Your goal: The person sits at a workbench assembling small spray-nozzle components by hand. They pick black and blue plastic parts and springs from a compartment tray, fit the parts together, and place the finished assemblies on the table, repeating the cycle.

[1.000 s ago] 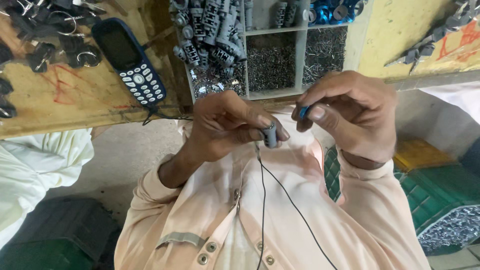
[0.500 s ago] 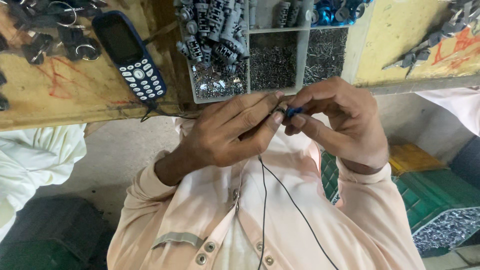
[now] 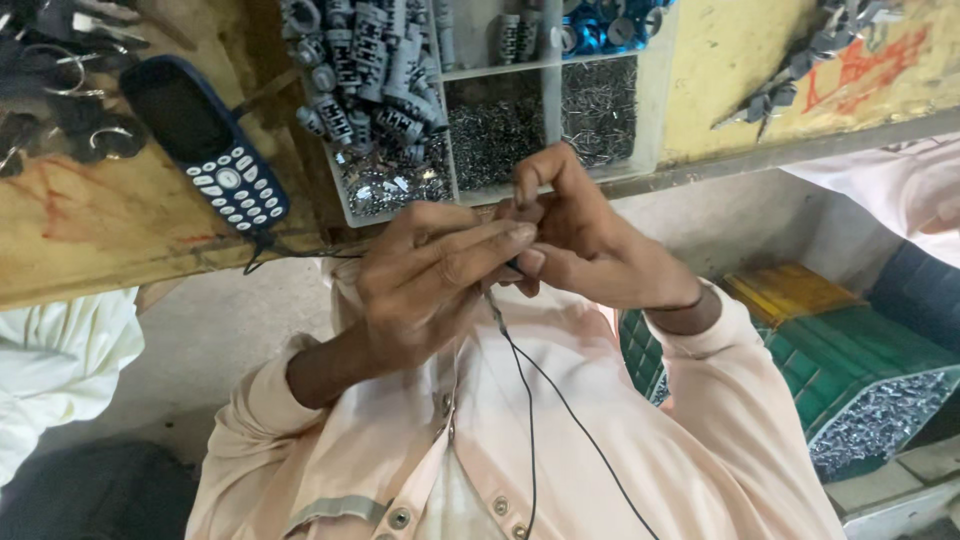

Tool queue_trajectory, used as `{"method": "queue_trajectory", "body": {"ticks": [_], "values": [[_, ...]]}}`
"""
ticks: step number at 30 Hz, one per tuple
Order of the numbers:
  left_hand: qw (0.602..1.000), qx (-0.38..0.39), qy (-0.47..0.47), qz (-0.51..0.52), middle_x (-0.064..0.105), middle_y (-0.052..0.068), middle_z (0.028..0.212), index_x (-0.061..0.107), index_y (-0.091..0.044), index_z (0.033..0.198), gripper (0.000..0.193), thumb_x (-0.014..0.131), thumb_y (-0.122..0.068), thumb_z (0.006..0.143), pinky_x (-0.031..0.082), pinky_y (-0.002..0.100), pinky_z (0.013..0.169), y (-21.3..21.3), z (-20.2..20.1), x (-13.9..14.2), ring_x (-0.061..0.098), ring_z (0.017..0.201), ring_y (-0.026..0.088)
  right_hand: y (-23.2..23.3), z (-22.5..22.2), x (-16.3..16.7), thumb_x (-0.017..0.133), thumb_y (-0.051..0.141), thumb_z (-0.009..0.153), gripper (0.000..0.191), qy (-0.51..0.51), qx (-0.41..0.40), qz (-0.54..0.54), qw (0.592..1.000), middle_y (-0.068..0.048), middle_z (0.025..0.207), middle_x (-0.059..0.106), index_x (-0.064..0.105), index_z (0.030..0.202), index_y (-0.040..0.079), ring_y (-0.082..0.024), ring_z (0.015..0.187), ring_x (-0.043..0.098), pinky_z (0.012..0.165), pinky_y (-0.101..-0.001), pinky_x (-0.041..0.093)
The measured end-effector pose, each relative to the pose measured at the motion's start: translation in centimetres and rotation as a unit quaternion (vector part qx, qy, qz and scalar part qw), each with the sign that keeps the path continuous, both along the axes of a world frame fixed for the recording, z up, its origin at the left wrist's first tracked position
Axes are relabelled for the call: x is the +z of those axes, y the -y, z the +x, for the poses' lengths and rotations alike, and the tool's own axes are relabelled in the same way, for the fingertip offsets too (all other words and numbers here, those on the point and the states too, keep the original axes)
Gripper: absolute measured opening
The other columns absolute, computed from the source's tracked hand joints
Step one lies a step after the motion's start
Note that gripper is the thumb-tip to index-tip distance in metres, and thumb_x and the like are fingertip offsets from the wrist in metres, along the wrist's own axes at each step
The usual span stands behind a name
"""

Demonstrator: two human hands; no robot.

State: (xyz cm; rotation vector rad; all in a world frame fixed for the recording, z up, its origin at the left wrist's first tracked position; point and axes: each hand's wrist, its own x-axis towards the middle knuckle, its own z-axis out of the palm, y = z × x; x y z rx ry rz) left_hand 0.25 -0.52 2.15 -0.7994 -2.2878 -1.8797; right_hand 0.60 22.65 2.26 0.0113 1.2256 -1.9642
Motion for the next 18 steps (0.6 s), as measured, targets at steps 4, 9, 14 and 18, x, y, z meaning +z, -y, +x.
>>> {"method": "queue_trajectory", "body": {"ticks": [4, 9, 14, 18], "values": [[1.0, -0.002, 0.003, 0.016, 0.071, 0.007, 0.115, 0.067, -0.002, 0.124, 0.042, 0.087, -0.002, 0.087, 0.052, 0.038, 0.085, -0.9, 0.9, -0.7, 0.064, 0.099, 0.024, 1.7, 0.2, 1.7, 0.059, -0.006, 0.108, 0.034, -0.038, -0.045, -0.011, 0.998, 0.0, 0.112, 0.046, 0.038, 0.13, 0.009, -0.007, 0.096, 0.05, 0.082, -0.0236, 0.049], [1.0, 0.002, -0.025, 0.007, 0.07, 0.008, 0.11, 0.067, 0.0, 0.119, 0.034, 0.085, -0.003, 0.091, 0.052, 0.039, 0.083, -1.2, 0.3, -1.7, 0.063, 0.097, 0.026, -7.1, -4.5, 1.8, 0.069, -0.017, 0.095, 0.019, -0.433, -0.068, 0.59, 0.679, -0.011, 0.118, 0.069, 0.068, 0.106, -0.002, -0.025, 0.113, 0.068, 0.085, -0.0345, 0.053], [0.997, -0.046, 0.045, 0.039, 0.07, 0.008, 0.109, 0.064, -0.002, 0.121, 0.03, 0.077, 0.002, 0.094, 0.056, 0.035, 0.078, -1.3, -0.3, -2.5, 0.07, 0.093, 0.023, -17.2, -8.1, -3.5, 0.077, -0.003, 0.086, 0.038, -0.588, -0.047, 0.69, 0.421, -0.017, 0.121, 0.058, 0.064, 0.121, 0.004, -0.034, 0.119, 0.055, 0.106, -0.0427, 0.046], [0.99, -0.054, 0.095, 0.087, 0.071, 0.011, 0.113, 0.058, -0.002, 0.125, 0.035, 0.075, 0.005, 0.096, 0.06, 0.033, 0.075, -1.6, 0.0, -3.4, 0.075, 0.091, 0.021, -15.4, -7.7, -2.6, 0.073, 0.009, 0.098, 0.024, -0.471, -0.267, 0.447, 0.712, -0.008, 0.102, 0.058, 0.061, 0.118, 0.008, -0.02, 0.095, 0.053, 0.084, -0.0306, 0.045]]}}
